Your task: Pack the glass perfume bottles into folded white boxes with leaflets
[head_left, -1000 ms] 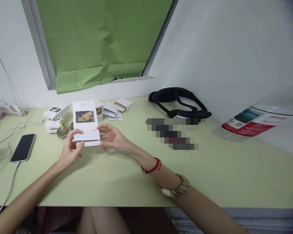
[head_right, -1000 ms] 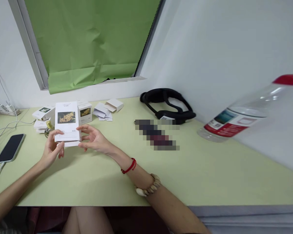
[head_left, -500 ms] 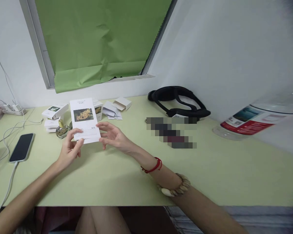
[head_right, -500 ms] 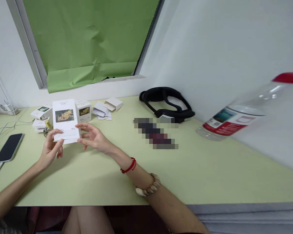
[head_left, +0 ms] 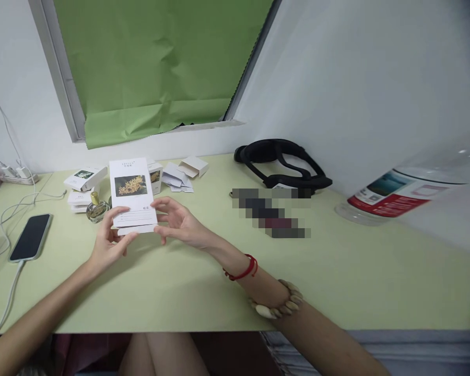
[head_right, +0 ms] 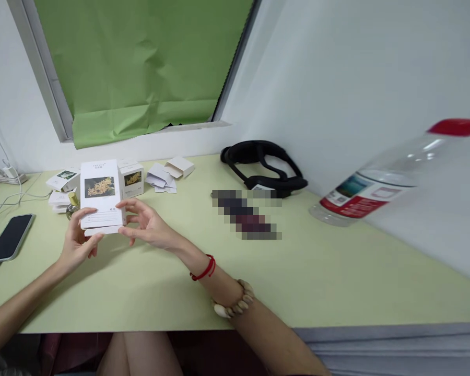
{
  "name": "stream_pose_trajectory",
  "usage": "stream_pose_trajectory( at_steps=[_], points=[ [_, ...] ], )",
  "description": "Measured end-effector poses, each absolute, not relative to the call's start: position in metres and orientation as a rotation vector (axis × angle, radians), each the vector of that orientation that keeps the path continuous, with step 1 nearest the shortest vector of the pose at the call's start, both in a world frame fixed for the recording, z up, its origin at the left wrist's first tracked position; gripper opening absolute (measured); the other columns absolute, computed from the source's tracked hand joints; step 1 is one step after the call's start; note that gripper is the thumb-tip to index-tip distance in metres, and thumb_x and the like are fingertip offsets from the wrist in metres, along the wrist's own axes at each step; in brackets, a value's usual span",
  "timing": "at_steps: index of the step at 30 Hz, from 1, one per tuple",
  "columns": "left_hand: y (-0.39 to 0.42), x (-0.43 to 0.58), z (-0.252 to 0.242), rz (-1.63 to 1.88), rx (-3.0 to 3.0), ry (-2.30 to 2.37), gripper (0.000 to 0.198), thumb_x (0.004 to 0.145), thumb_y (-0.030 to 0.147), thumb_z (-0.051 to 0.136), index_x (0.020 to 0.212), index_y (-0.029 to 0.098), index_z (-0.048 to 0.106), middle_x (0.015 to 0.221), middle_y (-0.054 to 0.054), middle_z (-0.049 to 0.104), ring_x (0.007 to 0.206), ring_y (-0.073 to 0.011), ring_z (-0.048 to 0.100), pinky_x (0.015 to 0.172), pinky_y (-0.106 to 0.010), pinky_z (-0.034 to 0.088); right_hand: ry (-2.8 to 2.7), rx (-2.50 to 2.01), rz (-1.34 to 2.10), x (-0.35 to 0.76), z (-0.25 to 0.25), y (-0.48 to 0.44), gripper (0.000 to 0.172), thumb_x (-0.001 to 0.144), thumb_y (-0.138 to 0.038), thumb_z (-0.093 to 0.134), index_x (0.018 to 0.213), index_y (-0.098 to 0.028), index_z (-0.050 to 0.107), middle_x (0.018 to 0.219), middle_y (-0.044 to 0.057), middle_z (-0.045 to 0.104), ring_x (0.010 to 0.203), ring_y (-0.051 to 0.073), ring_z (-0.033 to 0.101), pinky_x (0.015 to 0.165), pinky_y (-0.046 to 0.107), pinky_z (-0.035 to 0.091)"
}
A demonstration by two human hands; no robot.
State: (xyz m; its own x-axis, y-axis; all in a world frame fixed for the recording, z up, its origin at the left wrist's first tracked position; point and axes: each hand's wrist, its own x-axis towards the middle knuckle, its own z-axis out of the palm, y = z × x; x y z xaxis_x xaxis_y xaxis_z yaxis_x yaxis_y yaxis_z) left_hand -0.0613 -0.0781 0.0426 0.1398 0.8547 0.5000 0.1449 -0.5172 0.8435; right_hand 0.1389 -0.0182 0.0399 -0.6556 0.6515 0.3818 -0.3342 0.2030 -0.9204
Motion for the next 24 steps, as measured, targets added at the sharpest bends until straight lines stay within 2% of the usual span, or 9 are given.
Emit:
stream_pose_trajectory(
  at_steps=[6,10,17,24],
  points=[
    [-0.084,-0.059,0.046,1.384,1.736,0.957,0.044,0.087,0.04,0.063,0.124,0.027,0.044,0.103,-0.002,0.053,0.041,0.002,0.049,0.034,-0.012,0.046,-1.674,-0.297,1.579,0.137,0.042,-0.024,0.044,0.079,-0.036,0.075,0.106,-0.027,0.041,0.109,0.004,0.047,0.096,0.016,0.056,0.047,0.014,0.057],
    [-0.084,-0.06,0.047,1.366,1.713,0.942,0.042,0.09,0.04,0.058,0.128,0.028,0.043,0.101,-0.003,0.056,0.04,0.0001,0.052,0.032,-0.013,0.044,-1.671,-0.268,1.572,0.137,0.045,-0.03,0.048,0.077,-0.033,0.077,0.107,-0.029,0.039,0.113,0.004,0.044,0.099,0.017,0.055,0.046,0.014,0.058],
    [-0.083,-0.059,0.043,1.376,1.739,0.882,0.049,0.085,0.038,0.067,0.126,0.029,0.043,0.11,-0.004,0.054,0.044,0.0,0.055,0.033,-0.012,0.046,-1.654,-0.27,1.577,0.139,0.046,-0.027,0.045,0.08,-0.038,0.074,0.111,-0.029,0.042,0.108,0.004,0.047,0.087,0.014,0.056,0.049,0.019,0.06],
    [-0.084,-0.059,0.041,1.444,1.749,0.919,0.041,0.086,0.04,0.065,0.12,0.026,0.047,0.107,-0.002,0.051,0.045,0.0012,0.054,0.034,-0.011,0.047,-1.658,-0.282,1.577,0.138,0.044,-0.026,0.047,0.078,-0.04,0.075,0.112,-0.03,0.045,0.106,0.003,0.048,0.086,0.014,0.056,0.047,0.019,0.059]
  ],
)
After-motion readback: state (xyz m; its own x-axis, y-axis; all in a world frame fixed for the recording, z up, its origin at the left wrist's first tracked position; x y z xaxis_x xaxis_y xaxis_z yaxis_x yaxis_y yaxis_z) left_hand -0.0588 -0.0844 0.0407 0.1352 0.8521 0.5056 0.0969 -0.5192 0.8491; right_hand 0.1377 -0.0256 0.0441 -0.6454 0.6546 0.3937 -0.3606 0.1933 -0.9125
